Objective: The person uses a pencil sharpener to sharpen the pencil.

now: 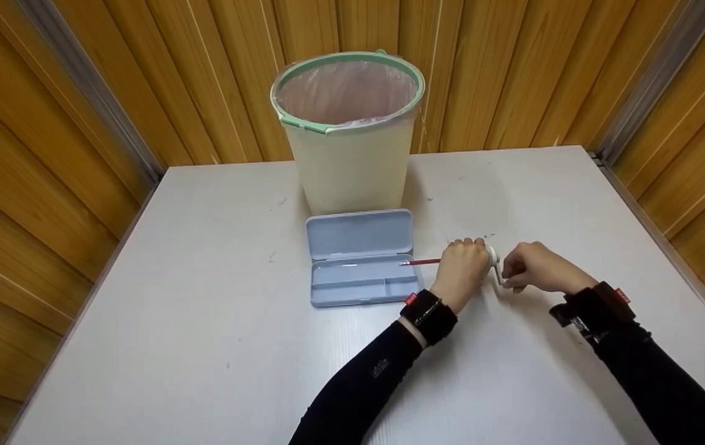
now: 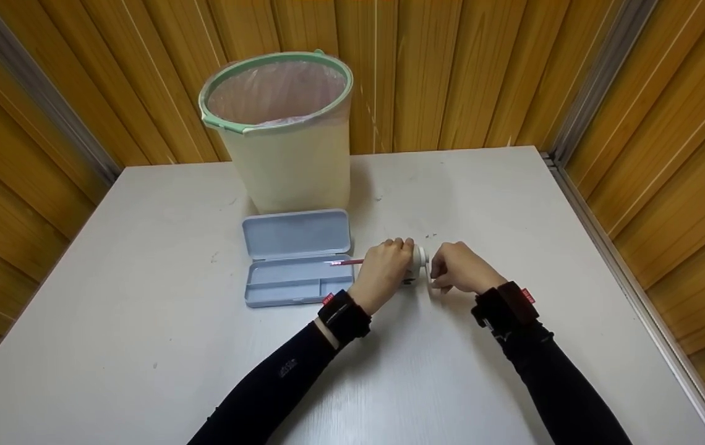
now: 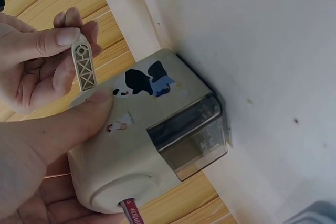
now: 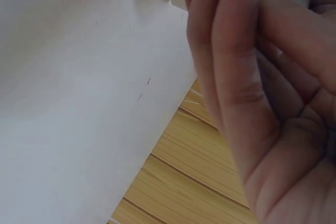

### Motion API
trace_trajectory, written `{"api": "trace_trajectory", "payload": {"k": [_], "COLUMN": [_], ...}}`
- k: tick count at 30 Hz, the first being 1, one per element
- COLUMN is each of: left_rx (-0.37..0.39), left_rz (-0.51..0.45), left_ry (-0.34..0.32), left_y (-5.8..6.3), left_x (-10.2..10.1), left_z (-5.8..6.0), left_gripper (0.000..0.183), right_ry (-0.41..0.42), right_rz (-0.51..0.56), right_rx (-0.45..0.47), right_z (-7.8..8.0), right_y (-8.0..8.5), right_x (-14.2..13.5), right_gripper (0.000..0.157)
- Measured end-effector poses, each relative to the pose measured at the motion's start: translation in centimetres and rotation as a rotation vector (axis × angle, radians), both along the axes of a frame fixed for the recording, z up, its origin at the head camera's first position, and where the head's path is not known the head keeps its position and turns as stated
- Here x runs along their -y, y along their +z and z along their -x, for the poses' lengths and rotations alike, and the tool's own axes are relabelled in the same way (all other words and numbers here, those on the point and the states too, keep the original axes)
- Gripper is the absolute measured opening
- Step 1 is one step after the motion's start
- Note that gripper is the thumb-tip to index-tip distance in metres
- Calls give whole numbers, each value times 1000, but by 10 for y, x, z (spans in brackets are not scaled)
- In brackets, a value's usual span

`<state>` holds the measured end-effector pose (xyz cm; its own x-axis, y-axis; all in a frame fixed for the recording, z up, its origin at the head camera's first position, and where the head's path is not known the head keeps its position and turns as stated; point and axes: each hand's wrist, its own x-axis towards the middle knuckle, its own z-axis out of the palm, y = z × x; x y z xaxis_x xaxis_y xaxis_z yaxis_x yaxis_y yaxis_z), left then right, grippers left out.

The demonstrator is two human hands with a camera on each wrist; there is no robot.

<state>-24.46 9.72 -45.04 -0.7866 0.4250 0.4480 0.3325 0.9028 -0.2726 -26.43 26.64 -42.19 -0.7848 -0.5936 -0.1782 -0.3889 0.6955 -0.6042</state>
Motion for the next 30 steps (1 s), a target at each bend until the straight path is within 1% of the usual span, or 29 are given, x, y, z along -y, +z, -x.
{"api": "trace_trajectory", "payload": {"k": [5, 10, 17, 21, 26, 30], "left_rx": [4, 8, 42, 41, 48, 45], "left_rz": [7, 13, 22, 26, 36, 41], "left_ry": [-8, 0, 7, 20, 38, 40], "left_y": [1, 1, 2, 2, 1, 2], "left_x": [-1, -1, -2, -3, -5, -5], "left_z": [0, 0, 1, 1, 0, -1], "left_gripper": [10, 11, 12, 14, 18, 20], "right_ry": [-7, -6, -12, -8, -16, -11], "right_rz": [-7, -7, 29, 37, 63, 77], "right_rx": [-23, -41, -57, -76, -69, -91], "right_z": [-2, -3, -6, -7, -9, -11], "right_y": [1, 3, 4, 3, 6, 8], "right_x": [0, 1, -1, -1, -3, -5], "right_gripper": [7, 5, 3, 4, 4, 4]}}
